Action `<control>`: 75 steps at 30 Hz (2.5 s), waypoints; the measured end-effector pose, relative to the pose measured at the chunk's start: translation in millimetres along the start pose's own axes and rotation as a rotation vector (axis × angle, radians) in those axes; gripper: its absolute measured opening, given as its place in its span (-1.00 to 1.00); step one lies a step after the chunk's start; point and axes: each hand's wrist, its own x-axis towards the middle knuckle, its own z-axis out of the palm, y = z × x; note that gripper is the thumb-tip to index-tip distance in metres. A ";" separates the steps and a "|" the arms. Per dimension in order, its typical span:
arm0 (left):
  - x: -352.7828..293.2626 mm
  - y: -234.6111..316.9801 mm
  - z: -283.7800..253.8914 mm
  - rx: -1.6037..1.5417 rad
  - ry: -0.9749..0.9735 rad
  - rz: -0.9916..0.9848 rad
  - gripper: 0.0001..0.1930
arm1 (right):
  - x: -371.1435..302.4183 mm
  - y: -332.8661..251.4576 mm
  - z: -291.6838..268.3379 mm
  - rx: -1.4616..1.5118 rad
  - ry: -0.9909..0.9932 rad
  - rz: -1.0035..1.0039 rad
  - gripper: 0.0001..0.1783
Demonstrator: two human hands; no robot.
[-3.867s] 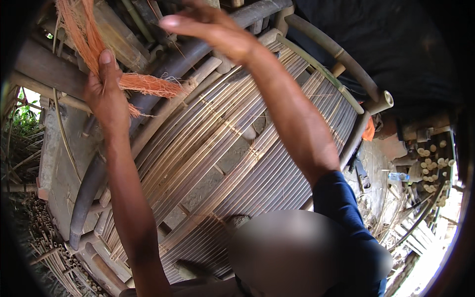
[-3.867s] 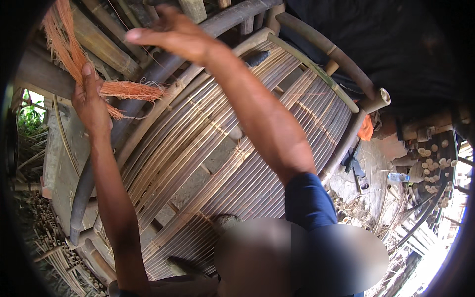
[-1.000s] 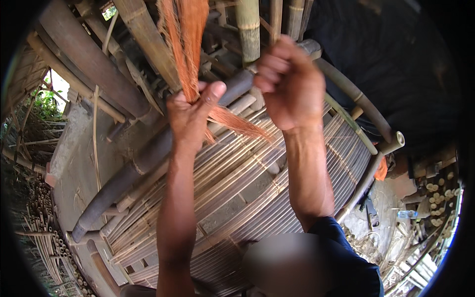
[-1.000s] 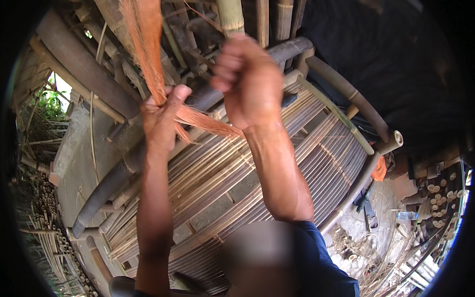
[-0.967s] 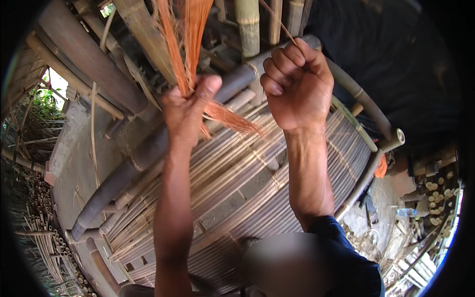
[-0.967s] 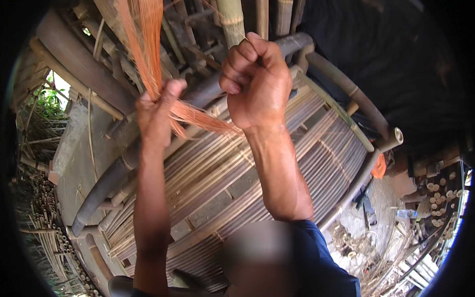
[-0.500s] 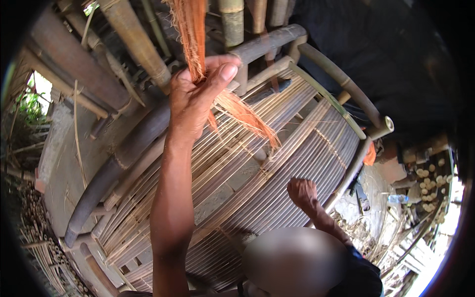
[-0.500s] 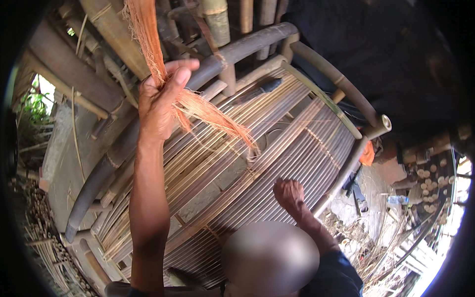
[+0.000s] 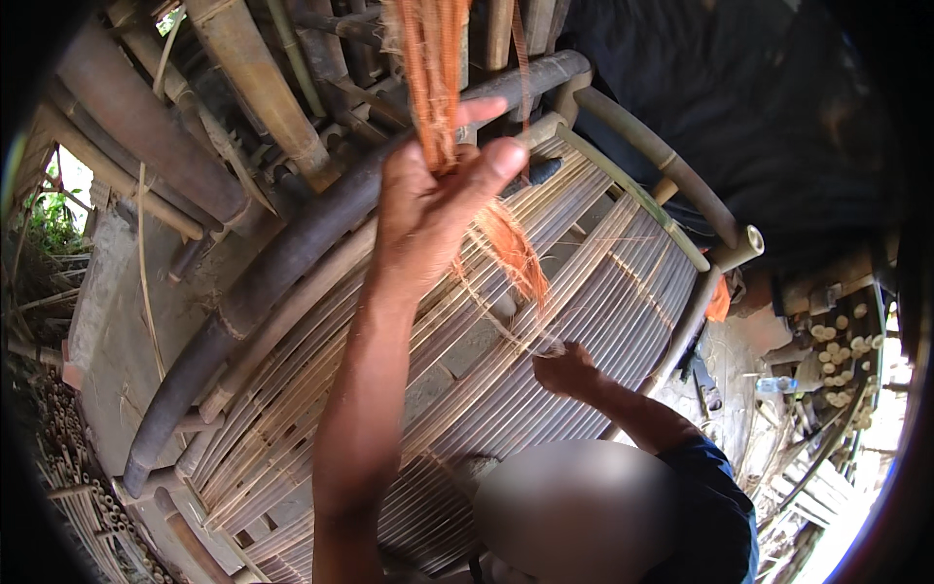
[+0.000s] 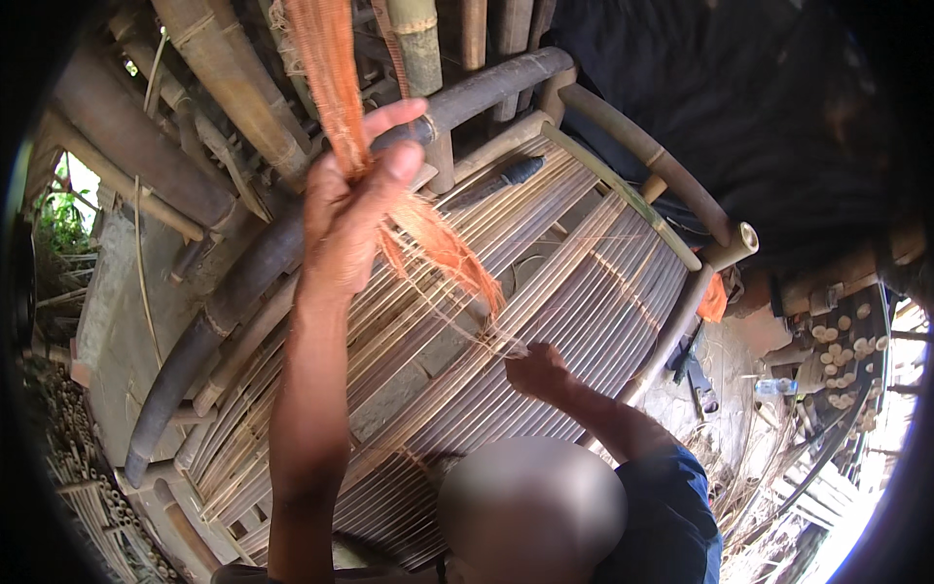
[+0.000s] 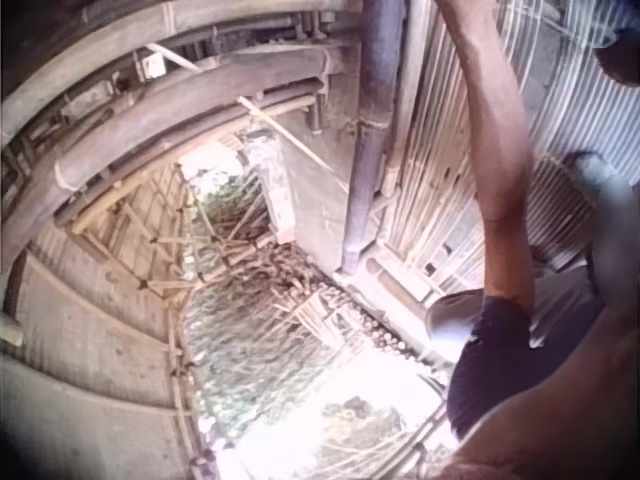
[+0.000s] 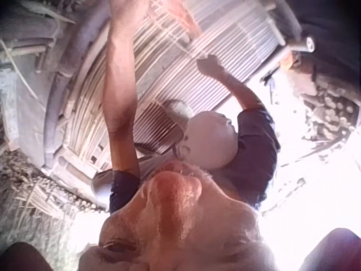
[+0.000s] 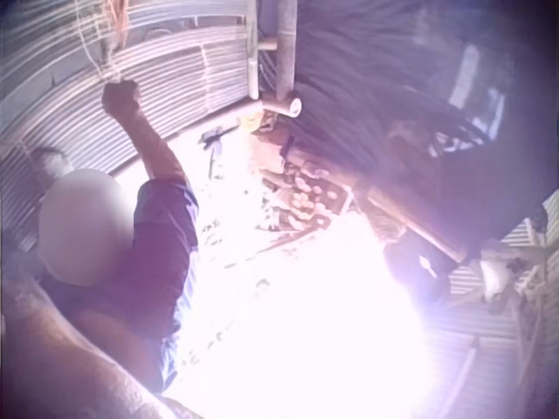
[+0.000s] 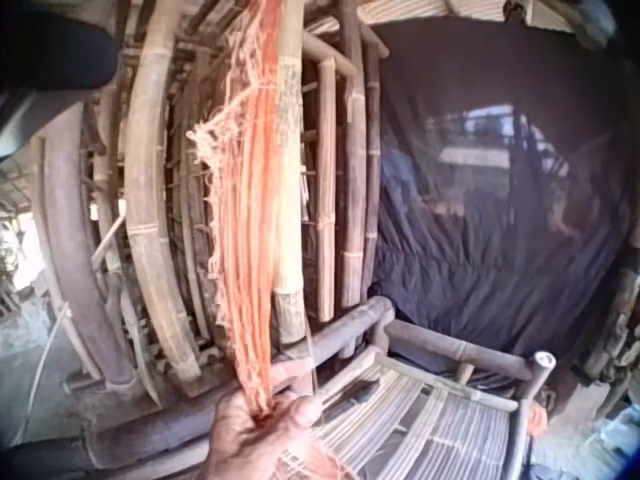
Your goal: The person weaves thin bamboo strips into a large circular frame using their hands. They interlace the strips through existing horizontal slats and secure them with orange twine.
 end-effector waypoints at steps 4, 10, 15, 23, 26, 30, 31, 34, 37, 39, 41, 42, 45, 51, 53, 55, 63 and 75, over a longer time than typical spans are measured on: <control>-4.8 8.9 1.4 -0.023 -0.136 0.011 -0.58 | -25.6 -34.9 -22.2 0.237 -0.043 0.121 -0.69; -9.1 14.9 18.0 -0.175 -0.312 -0.001 -0.62 | -24.1 -21.9 30.3 0.005 0.171 -0.047 -0.75; -12.0 14.6 34.1 -0.183 -0.191 0.127 -0.74 | -28.8 33.6 28.5 0.155 0.182 0.062 -0.74; -4.3 -1.6 -2.4 0.027 0.098 0.005 -0.78 | -25.7 -6.5 -349.6 0.955 1.116 -0.393 -0.47; 0.9 -1.9 -1.0 0.126 0.197 -0.004 -0.73 | -5.1 -29.6 -389.1 1.676 0.935 -0.732 -0.65; 1.2 -3.9 -29.7 0.384 0.306 0.088 -0.77 | 17.2 -23.1 -334.2 1.667 0.951 -0.395 -0.53; 0.6 1.5 -40.7 0.373 0.299 0.006 -0.58 | 36.2 -17.2 -291.4 1.586 0.917 -0.298 -0.52; -19.7 -7.1 -52.8 0.767 0.532 0.141 -0.13 | 61.5 -17.7 -78.7 1.144 0.842 -0.002 -0.53; -91.4 -24.8 -36.2 0.858 0.554 -0.030 0.08 | -31.9 -83.1 -13.4 0.915 0.242 0.129 -0.63; -122.2 -21.5 -0.8 0.290 0.198 -0.368 0.10 | -85.6 -105.8 44.9 0.856 0.192 0.180 -0.64; -136.2 -19.9 4.7 -0.197 -0.180 -0.530 0.12 | -133.7 -102.9 39.0 0.738 -0.193 0.410 -0.61; -140.1 -21.3 7.9 -0.507 -0.363 -0.626 0.13 | -166.5 -92.9 67.5 0.657 -0.295 0.453 -0.58; -125.1 -17.9 -7.5 -0.860 -0.591 -0.376 -0.29 | -273.9 -62.8 121.1 0.587 -0.561 0.915 -0.53; -92.3 -0.9 -181.7 -0.914 0.334 -0.303 -0.67 | -555.5 -61.4 192.3 0.301 -1.005 1.396 -0.59; -124.8 6.2 -247.8 -0.722 0.365 -0.251 -0.72 | -563.0 -34.6 185.3 0.246 -1.016 1.472 -0.59; -163.9 -15.2 -243.8 -0.705 0.311 -0.414 -0.71 | -557.2 -16.5 168.7 0.188 -0.984 1.521 -0.57; -204.8 -65.7 -53.2 0.068 0.279 -0.881 -0.53 | -219.0 66.1 68.4 0.292 0.474 1.057 -0.62; -239.8 -61.3 -66.0 0.272 0.283 -0.947 -0.50 | -92.2 225.3 56.4 0.366 0.522 1.261 -0.59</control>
